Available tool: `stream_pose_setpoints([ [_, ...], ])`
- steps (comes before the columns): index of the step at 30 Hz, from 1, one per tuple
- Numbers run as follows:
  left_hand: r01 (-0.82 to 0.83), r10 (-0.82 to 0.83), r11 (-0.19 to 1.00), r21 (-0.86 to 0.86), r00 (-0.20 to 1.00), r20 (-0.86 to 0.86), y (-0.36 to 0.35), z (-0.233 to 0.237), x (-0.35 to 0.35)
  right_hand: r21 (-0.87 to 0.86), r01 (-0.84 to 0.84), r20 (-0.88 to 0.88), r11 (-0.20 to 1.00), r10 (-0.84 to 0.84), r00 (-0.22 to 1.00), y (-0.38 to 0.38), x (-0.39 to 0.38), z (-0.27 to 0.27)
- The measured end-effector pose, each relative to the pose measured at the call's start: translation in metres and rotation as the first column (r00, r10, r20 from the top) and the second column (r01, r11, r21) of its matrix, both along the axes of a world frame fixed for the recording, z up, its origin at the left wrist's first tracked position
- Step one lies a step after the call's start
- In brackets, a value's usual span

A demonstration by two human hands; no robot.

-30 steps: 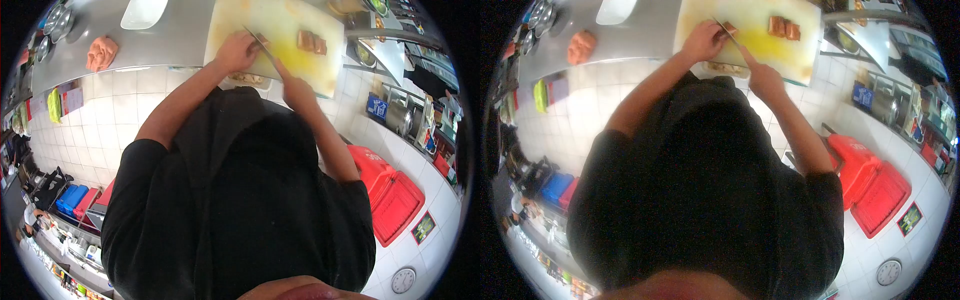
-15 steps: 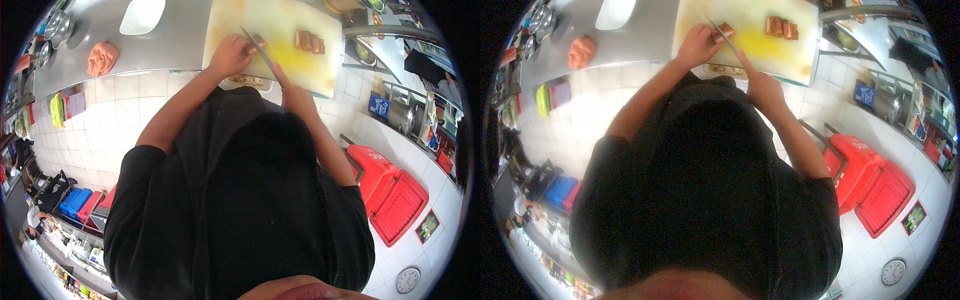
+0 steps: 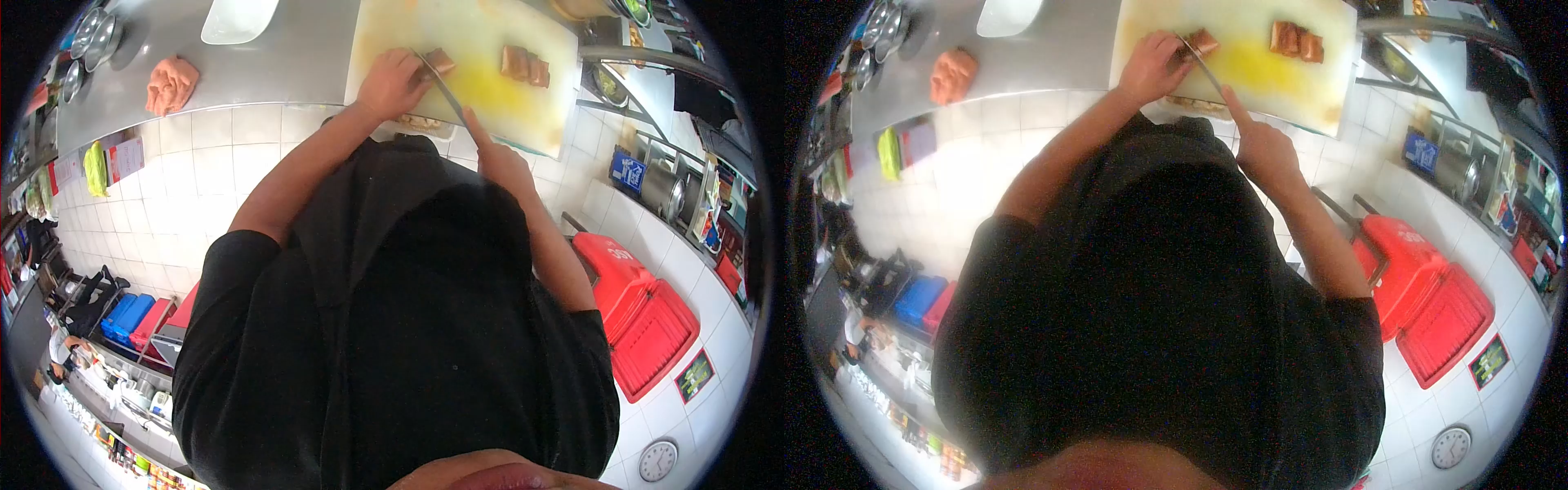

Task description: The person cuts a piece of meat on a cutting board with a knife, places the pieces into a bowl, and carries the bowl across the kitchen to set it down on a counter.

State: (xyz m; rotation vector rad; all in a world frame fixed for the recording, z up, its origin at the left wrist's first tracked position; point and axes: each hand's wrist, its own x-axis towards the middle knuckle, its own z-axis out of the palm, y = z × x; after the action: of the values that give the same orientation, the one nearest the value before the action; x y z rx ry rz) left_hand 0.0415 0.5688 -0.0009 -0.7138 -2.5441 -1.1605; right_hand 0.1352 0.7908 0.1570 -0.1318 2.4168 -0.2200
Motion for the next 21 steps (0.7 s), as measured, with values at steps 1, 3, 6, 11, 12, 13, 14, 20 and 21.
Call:
stream_pose_setpoints([
  [1, -0.013, 0.013, 1.0, -0.01, 1.0, 0.005, 0.0, -0.001, -0.001, -0.007, 0.003, -0.002, 1.0, -0.003, 1.0, -0.001, -0.002, -0.002],
  [3, -0.037, 0.038, 0.999, -0.029, 0.999, 0.019, 0.002, -0.004, 0.001, -0.144, 0.002, -0.165, 0.99, -0.026, 0.986, -0.005, -0.006, -0.028],
  [6, 0.006, -0.006, 1.0, 0.014, 1.0, -0.018, 0.001, -0.006, -0.003, -0.225, 0.003, -0.267, 0.974, -0.065, 0.961, -0.018, -0.019, -0.09],
  [11, 0.03, -0.028, 0.999, -0.043, 0.998, 0.047, 0.0, -0.003, -0.005, -0.212, 0.016, -0.261, 0.977, -0.073, 0.963, -0.015, -0.035, -0.086],
  [12, 0.022, -0.02, 0.999, -0.024, 0.999, 0.05, 0.0, -0.001, -0.006, -0.176, 0.025, -0.256, 0.984, -0.071, 0.964, -0.013, -0.035, -0.069],
  [13, 0.016, -0.015, 1.0, -0.018, 0.999, 0.052, -0.001, 0.001, -0.006, -0.14, 0.033, -0.239, 0.99, -0.067, 0.969, -0.011, -0.031, -0.055],
  [14, 0.007, -0.006, 1.0, -0.011, 0.999, 0.053, -0.001, 0.003, -0.007, -0.116, 0.061, -0.251, 0.991, -0.089, 0.964, -0.005, -0.028, -0.044],
  [20, 0.036, -0.036, 0.999, -0.001, 0.998, 0.042, 0.009, 0.009, -0.015, -0.028, 0.094, -0.226, 0.995, -0.098, 0.969, 0.033, -0.018, -0.043],
  [21, 0.061, -0.06, 0.998, -0.012, 0.995, 0.074, 0.01, 0.009, -0.015, -0.038, 0.085, -0.226, 0.996, -0.091, 0.97, 0.032, -0.014, -0.042],
])
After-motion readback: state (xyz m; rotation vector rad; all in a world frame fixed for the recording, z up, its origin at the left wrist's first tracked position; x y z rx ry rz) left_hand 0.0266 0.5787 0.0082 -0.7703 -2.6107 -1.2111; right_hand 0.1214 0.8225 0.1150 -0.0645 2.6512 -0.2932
